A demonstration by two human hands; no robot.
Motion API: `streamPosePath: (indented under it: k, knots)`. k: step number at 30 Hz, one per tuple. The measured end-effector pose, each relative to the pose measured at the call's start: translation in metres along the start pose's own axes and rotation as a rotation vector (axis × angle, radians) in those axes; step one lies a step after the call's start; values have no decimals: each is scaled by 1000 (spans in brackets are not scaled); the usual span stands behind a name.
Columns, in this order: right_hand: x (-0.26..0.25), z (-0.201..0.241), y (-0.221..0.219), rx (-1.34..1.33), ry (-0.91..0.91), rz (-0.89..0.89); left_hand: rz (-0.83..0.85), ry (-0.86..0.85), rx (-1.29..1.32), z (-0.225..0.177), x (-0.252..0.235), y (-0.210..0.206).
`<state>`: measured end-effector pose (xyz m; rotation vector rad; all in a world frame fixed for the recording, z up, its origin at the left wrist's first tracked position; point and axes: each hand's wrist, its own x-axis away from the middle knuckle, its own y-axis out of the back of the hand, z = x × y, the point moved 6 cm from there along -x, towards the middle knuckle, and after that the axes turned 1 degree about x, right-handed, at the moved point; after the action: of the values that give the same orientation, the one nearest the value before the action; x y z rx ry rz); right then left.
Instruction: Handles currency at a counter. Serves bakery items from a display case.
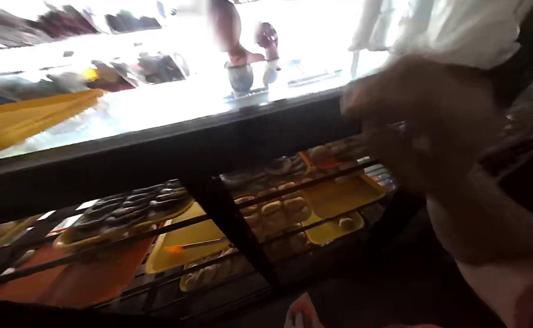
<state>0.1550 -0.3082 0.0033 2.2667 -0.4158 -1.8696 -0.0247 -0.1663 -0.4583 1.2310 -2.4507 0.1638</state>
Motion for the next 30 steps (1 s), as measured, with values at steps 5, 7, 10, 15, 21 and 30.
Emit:
streamPosePath:
  k: [5,7,10,15,21,30]
  knots:
    - [253,3,-15,-450,-817,408,100,-109,-54,-5,2,-43]
    - [345,16,-5,-549,-1245,530,182,-156,-52,-9,8,-73]
    - [422,48,36,-601,-1460,565,377,-193,-41,-18,36,-141]
    - [472,54,122,-615,-1611,380,687,-239,-58,-26,119,-288]
    - [526,25,264,-395,-1820,126,942,-160,-25,-11,208,-438]
    - [588,-8,359,-353,-1838,-202,1368,154,45,19,249,-561]
